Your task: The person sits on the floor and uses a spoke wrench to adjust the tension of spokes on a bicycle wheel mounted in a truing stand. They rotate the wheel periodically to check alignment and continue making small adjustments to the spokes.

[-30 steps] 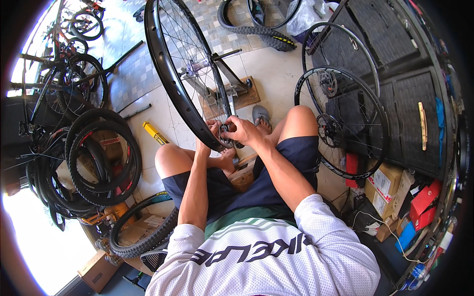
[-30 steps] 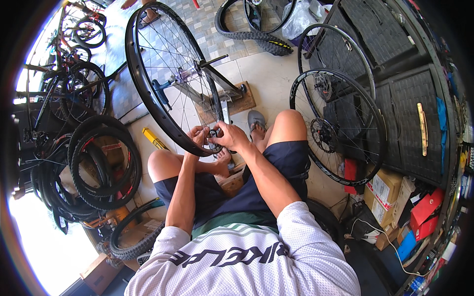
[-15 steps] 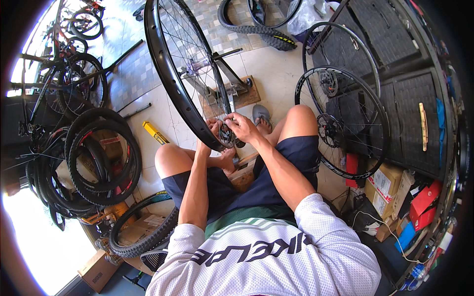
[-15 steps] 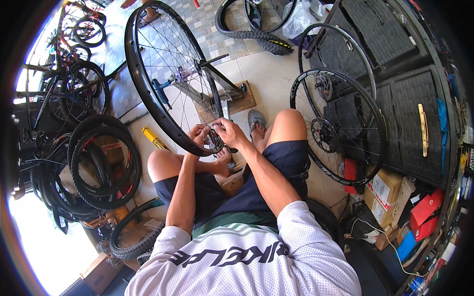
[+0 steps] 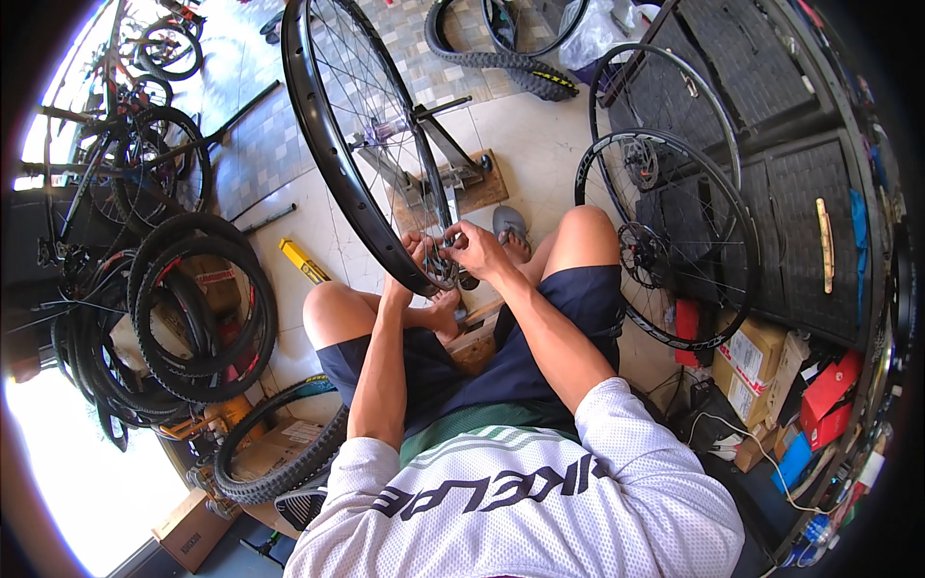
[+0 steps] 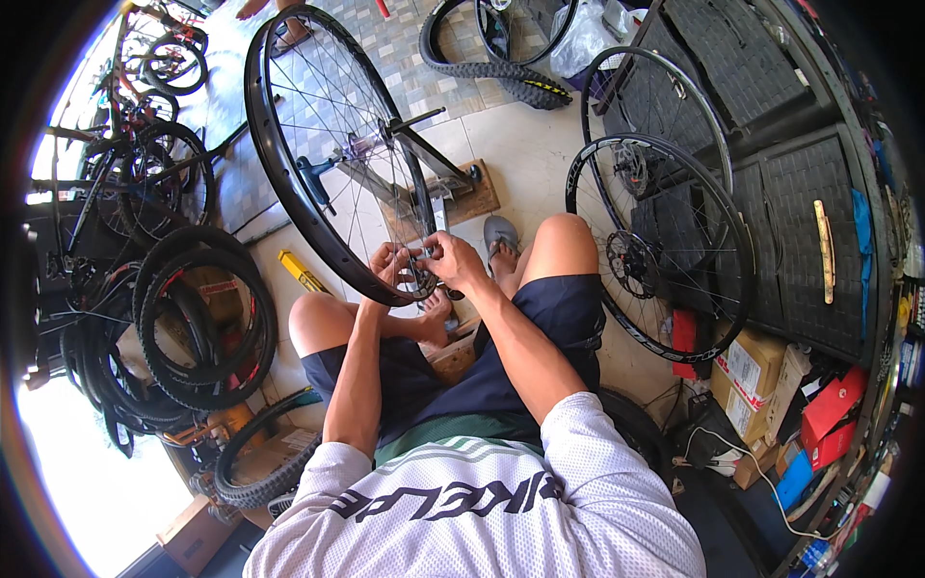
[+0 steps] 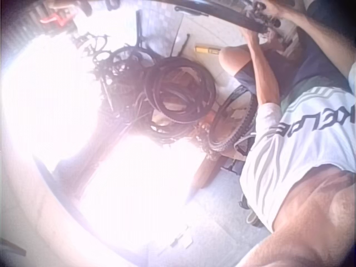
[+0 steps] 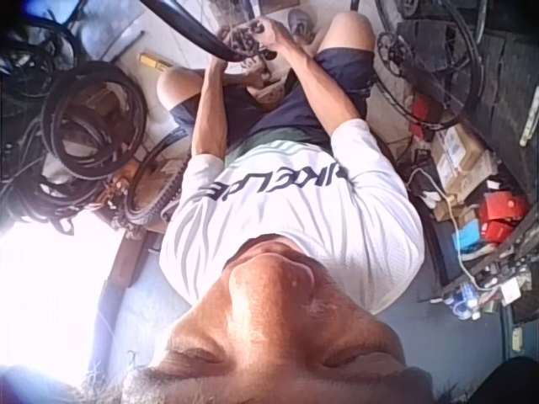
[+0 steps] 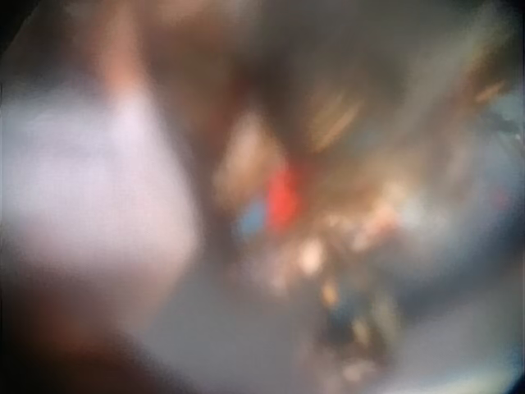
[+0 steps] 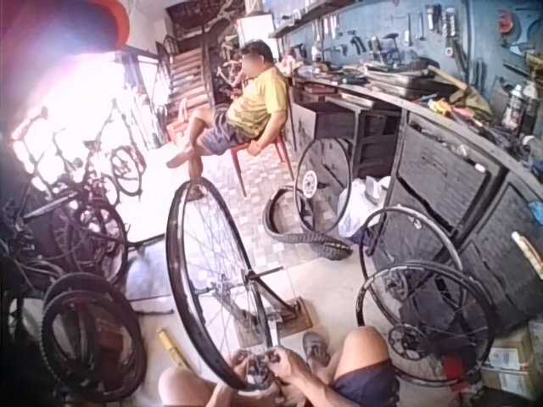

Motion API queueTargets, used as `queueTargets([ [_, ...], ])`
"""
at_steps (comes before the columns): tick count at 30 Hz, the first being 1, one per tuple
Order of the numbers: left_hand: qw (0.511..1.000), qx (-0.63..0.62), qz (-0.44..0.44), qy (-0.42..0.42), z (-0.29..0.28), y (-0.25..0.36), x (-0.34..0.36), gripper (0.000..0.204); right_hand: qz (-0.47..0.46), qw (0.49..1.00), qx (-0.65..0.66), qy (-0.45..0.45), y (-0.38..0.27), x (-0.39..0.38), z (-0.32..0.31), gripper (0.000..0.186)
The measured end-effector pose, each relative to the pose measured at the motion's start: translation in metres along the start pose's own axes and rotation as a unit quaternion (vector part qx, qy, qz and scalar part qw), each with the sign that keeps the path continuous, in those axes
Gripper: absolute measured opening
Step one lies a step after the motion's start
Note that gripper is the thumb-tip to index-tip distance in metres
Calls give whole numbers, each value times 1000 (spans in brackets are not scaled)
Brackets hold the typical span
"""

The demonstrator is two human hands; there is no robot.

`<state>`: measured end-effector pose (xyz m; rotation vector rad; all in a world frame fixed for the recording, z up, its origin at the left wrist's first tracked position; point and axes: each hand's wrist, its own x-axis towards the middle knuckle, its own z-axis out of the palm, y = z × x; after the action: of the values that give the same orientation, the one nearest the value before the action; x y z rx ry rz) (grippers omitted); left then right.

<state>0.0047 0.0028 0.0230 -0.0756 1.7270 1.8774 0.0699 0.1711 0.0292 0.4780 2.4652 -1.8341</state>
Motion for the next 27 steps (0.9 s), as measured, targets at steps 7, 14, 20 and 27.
queueTargets([
  [7,997,82,-6,8,2,13,1,23,21,988,117,-101,13,7,-10,32],
  [14,993,92,7,67,-12,10,-3,32,3,971,196,-138,-5,2,-12,31],
  [20,988,138,-20,71,-6,1,3,40,10,976,216,14,-6,7,-12,31],
  [27,992,118,15,44,1,-9,4,28,35,997,40,-56,10,4,-6,38],
])
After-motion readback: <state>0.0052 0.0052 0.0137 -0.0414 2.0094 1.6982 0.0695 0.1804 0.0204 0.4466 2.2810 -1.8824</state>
